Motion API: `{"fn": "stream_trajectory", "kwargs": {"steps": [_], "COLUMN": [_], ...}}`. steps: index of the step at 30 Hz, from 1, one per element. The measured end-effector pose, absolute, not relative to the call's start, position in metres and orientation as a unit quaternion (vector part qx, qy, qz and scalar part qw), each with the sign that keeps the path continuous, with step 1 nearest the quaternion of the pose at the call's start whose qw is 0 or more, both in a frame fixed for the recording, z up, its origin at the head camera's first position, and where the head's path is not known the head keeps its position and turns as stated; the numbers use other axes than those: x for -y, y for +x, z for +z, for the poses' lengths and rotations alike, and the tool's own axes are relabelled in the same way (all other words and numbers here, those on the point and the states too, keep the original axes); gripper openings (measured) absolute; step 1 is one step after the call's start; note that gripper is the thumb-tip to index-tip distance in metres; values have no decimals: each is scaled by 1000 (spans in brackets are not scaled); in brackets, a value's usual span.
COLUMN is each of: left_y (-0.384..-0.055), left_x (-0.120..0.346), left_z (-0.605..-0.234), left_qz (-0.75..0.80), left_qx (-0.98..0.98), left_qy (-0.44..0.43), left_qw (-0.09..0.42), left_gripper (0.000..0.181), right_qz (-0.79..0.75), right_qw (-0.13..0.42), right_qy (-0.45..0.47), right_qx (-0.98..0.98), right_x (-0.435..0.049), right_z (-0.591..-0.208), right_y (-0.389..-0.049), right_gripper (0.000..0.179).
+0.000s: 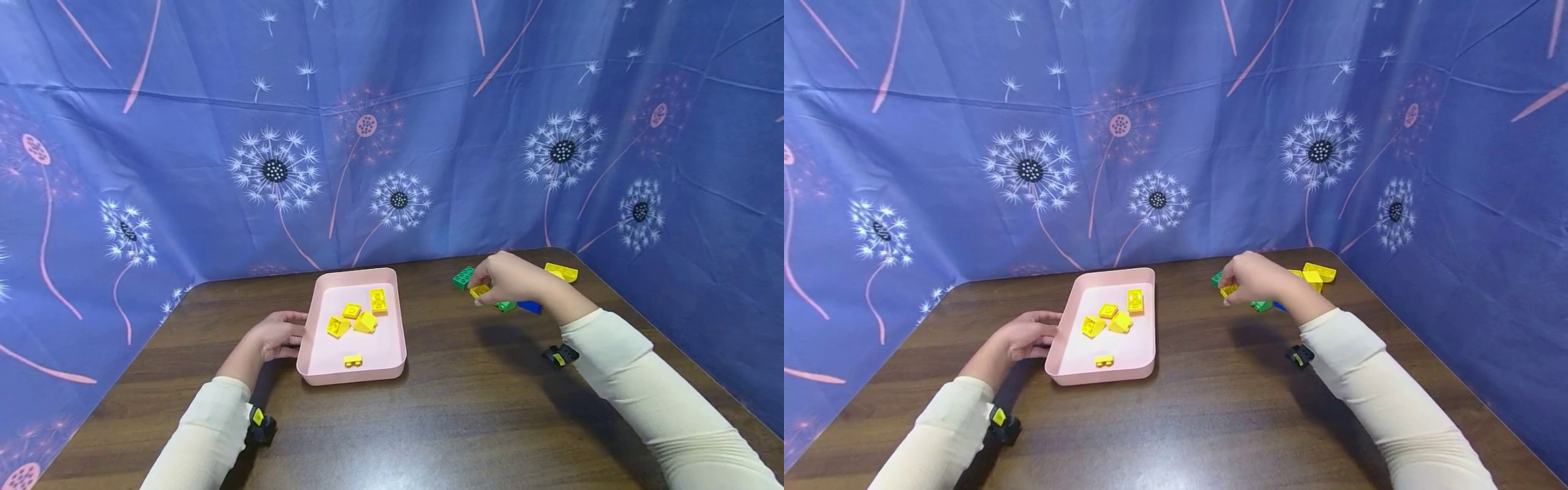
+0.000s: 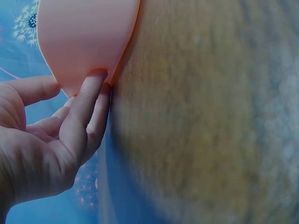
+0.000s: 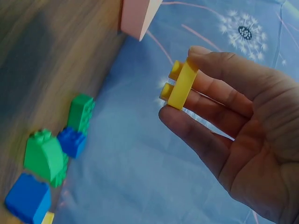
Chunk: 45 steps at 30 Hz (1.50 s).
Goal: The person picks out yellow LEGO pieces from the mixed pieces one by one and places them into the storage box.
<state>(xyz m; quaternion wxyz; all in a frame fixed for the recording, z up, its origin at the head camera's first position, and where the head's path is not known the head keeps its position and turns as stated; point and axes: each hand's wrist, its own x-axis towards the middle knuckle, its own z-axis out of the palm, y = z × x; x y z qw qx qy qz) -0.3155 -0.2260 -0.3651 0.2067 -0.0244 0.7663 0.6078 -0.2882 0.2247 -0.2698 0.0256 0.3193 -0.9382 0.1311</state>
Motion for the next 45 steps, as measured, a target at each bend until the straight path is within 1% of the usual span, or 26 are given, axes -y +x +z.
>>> {"fn": "stream_trajectory", "kwargs": {"steps": [4, 11, 20, 30, 37, 45], "left_y": [-315, -314, -312, -315, -315, -315], "left_x": [226, 226, 226, 227, 227, 227], "left_z": [-366, -364, -363, -365, -365, -365], "left_qz": [610, 609, 605, 607, 604, 608], "left_qx": [-764, -766, -769, -767, -770, -767], "left_qy": [-14, -25, -26, -30, -31, -20], "left_qw": [209, 205, 205, 204, 203, 205], "left_gripper": [58, 59, 59, 58, 57, 57], "right_qz": [138, 135, 135, 136, 148, 146], "right_qw": [23, 34, 34, 7, -10, -6], "right_qy": [327, 353, 386, 391, 383, 411], "right_qx": [935, 925, 912, 910, 912, 900], "right_x": [-214, -200, -179, -146, -122, -93], "right_z": [-270, -271, -270, -276, -280, -284], "right_y": [-290, -294, -298, -301, -304, -311], "right_gripper": [26, 24, 23, 22, 27, 23]}}
